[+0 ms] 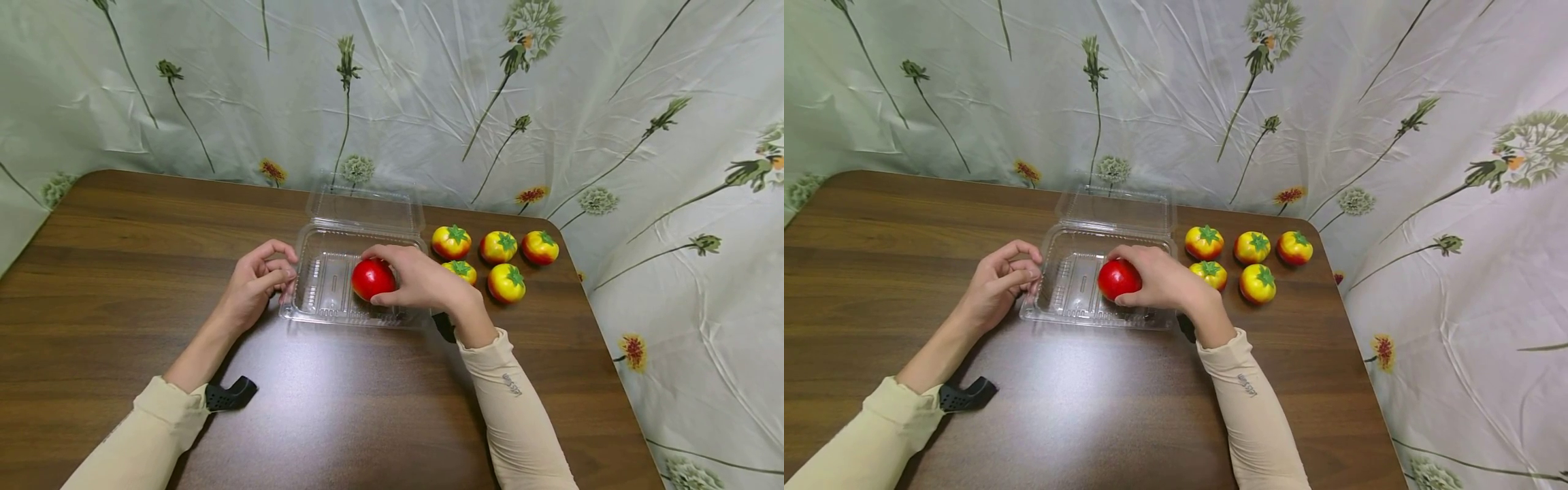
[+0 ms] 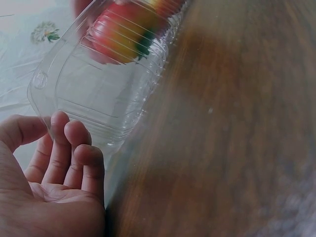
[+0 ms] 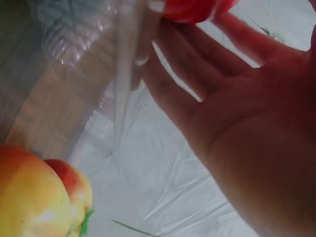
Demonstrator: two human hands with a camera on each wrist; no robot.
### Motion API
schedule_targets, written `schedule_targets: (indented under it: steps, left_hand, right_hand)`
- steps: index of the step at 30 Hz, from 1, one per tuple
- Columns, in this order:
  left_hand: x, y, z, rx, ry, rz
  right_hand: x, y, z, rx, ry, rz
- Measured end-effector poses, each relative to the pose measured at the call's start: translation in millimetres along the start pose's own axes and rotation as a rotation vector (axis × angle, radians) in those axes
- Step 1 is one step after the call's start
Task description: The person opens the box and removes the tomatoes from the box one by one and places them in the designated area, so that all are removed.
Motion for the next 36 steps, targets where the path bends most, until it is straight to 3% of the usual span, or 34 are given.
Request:
schedule_targets:
  steps: [11,22,36]
  left_hand:
    - [0.8,-0.8,1.2,0.003,0.002,-0.001]
    - [-0.3,0.1,0.0,-0.001,0.017,0.001]
    - [0.5,0.6,-0.6,-0.001,0.012,0.007]
  right_hand:
    - [-8.0,-7.4,8.1,-0.018,0.098,0.07]
    - [-19.4,-14.1,18.2,-0.01,0.155,0.193]
    - [-34.7,-24.7,28.8,0.019,0.095,0.367]
Point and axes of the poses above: each hand's wrist, its own y-axis towards the middle knuckle, its own x-axis out of the palm, z = x × y, the point moved 5 cm from there along y, towards the middle knuckle, and after that the axes turned 12 degrees about -y, right-handed, at the moved point
